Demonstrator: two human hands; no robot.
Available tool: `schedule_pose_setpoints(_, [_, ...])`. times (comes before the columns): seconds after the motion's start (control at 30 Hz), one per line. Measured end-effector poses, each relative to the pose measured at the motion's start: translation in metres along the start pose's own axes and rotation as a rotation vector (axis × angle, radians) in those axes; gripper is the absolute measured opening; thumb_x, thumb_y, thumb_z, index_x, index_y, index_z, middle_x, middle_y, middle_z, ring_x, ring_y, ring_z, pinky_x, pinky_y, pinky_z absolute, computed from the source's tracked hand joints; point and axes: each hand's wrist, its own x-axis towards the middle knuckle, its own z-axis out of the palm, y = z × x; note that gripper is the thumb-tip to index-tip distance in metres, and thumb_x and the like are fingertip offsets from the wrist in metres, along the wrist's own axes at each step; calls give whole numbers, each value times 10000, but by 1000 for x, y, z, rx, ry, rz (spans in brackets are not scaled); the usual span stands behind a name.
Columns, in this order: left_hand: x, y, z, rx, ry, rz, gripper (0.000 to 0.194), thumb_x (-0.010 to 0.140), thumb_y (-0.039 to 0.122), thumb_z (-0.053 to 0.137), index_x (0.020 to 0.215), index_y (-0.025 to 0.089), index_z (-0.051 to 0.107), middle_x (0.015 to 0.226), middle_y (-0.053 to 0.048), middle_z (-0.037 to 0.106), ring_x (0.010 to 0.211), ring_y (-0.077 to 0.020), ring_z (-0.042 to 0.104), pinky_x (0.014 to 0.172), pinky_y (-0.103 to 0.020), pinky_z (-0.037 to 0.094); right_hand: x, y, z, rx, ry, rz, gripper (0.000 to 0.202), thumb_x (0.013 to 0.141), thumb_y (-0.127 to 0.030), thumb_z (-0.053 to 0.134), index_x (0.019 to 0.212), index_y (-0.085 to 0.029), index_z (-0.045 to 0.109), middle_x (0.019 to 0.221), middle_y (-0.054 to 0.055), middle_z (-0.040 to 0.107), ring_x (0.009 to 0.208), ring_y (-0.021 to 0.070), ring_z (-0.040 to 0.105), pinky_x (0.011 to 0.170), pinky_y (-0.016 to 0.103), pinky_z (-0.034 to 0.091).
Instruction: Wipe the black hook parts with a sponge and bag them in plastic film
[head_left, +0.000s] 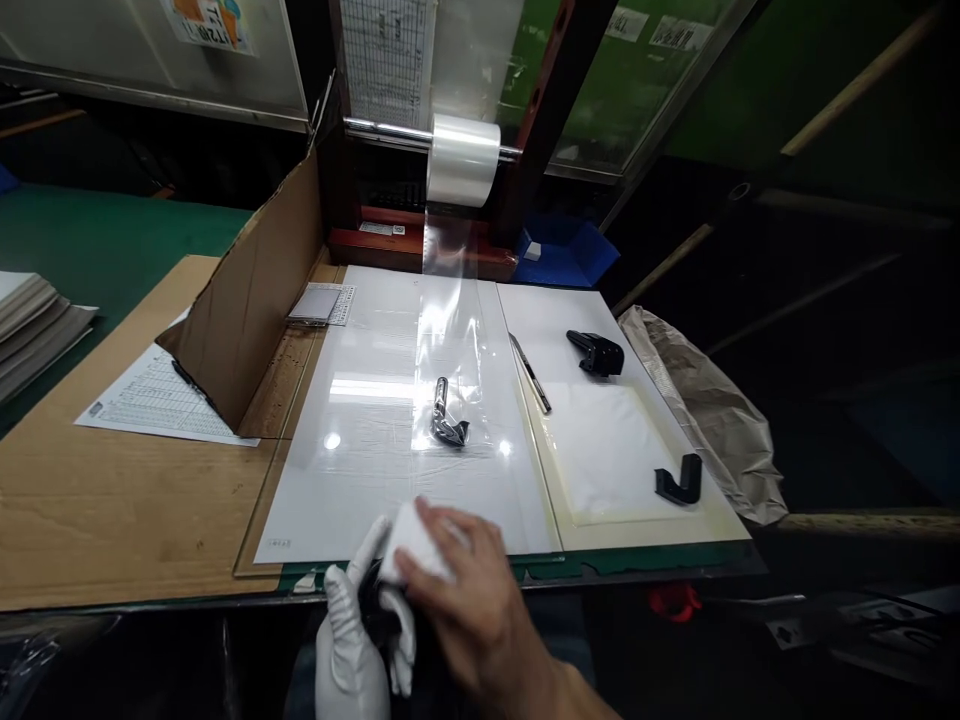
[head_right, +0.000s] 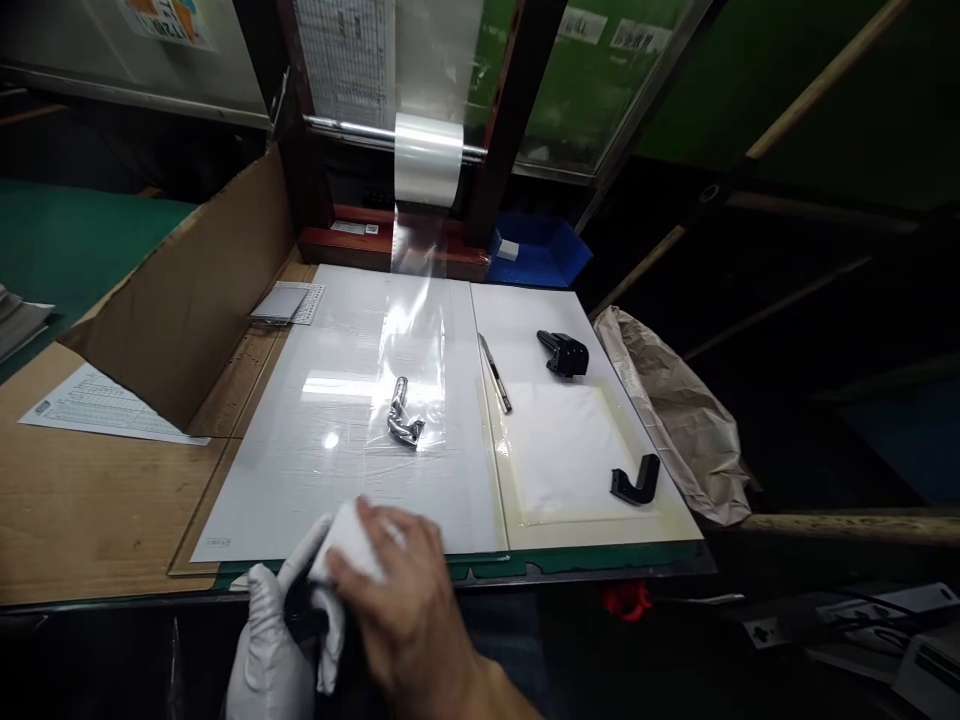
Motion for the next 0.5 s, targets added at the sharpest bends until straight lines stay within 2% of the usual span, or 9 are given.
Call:
schedule_pose_setpoints(0.07, [-1,-2,1,37,4,24,946,822,855,454,1446,155,576,511,21,615,345,-136,490,343,-237,388,-2,-5,2,-62,42,170,415,952,-57,499,1301,-237,634,1488,165,558,1258,298,533,926,518,531])
schedule_pose_setpoints(0.1, [-1,-3,2,59,16,47,925,831,844,455,1439,158,583,522,17,621,364,-140,508,355,-236,399,-3,-7,2,-72,63,200,421,950,-49,499,1306,-229,634,1498,173,544,1275,308,519,932,528,527])
schedule_pose_setpoints(0.2, [-2,-6,4,119,44,112,854,875,805,437,1424,171,597,532,14,618,413,-148,537,415,-236,455,-4,-9,4,-56,71,135,440,924,-36,505,1314,-195,631,1528,194,505,1301,331,494,933,538,526])
schedule_pose_setpoints(0.33, [-5,-8,4,153,29,127,869,844,772,545,1444,144,537,425,83,481,316,-103,399,327,-185,362,-9,-7,6,-135,72,275,477,971,-46,485,1404,-225,575,1564,198,453,1336,329,464,943,548,524])
schedule_pose_setpoints(0.43, [-7,-5,0,125,88,175,840,834,771,560,1393,144,569,423,87,488,307,-82,386,323,-154,352,-14,-7,7,-154,42,231,507,957,-17,457,1407,-223,571,1611,209,367,1368,354,421,928,571,523])
schedule_pose_setpoints(0.5, [-7,-2,-4,132,102,200,760,867,743,544,1365,171,597,430,86,493,316,-72,384,338,-140,356,-14,-4,6,-161,18,233,499,952,-13,456,1379,-235,589,1613,192,369,1359,354,431,932,568,525])
